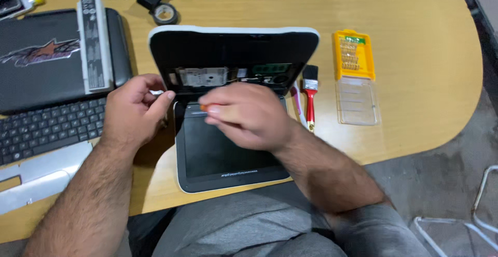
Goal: The person aligns and places a black plastic bezel onto the laptop screen, then uses a screwdriver to fasten screws around the bezel perimeter. The person handles the bezel, screen, and screwdriver throughout the process.
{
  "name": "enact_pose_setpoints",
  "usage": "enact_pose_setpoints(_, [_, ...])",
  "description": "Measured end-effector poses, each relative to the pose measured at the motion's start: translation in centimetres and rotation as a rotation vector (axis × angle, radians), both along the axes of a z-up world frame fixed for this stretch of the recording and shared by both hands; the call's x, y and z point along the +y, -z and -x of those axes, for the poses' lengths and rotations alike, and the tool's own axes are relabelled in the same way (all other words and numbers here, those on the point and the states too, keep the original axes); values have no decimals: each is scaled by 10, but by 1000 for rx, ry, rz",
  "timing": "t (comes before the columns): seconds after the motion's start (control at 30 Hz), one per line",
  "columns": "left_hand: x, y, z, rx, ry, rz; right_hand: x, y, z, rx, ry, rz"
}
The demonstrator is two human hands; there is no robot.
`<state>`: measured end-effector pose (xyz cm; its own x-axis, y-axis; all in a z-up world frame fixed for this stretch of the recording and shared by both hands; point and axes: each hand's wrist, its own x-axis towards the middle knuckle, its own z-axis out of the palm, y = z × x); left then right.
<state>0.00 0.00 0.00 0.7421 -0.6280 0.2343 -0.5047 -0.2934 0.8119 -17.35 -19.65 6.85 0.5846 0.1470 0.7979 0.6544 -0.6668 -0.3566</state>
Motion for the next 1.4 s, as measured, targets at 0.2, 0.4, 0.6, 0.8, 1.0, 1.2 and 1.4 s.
enact_pose_setpoints(0.2, [0, -13, 9, -93, -15, -146, -83, -15, 112, -241, 92, -181])
enact_pose_setpoints(0.4, [-3, -25, 24, -147, -72, -58, -139, 12, 191, -441, 844, -250])
enact_pose_setpoints(0.6, [7, -36, 47, -335, 101, 250, -178, 71, 224, -357, 933, -344])
enact_pose_setpoints(0.8, [-29, -96, 91, -362, 730, -204, -182, 72, 223, -202, 1079, -268])
enact_pose_setpoints(1.0, [-65, -86, 113, -377, 788, -6, -193, 83, 226, -202, 1076, -296])
enact_pose_setpoints(1.2, [-69, -36, 104, -344, 711, 52, -210, 94, 228, -227, 1046, -217])
enact_pose_setpoints(1.4, [-69, -42, 102, -281, 705, 34, -211, 93, 227, -221, 1018, -242])
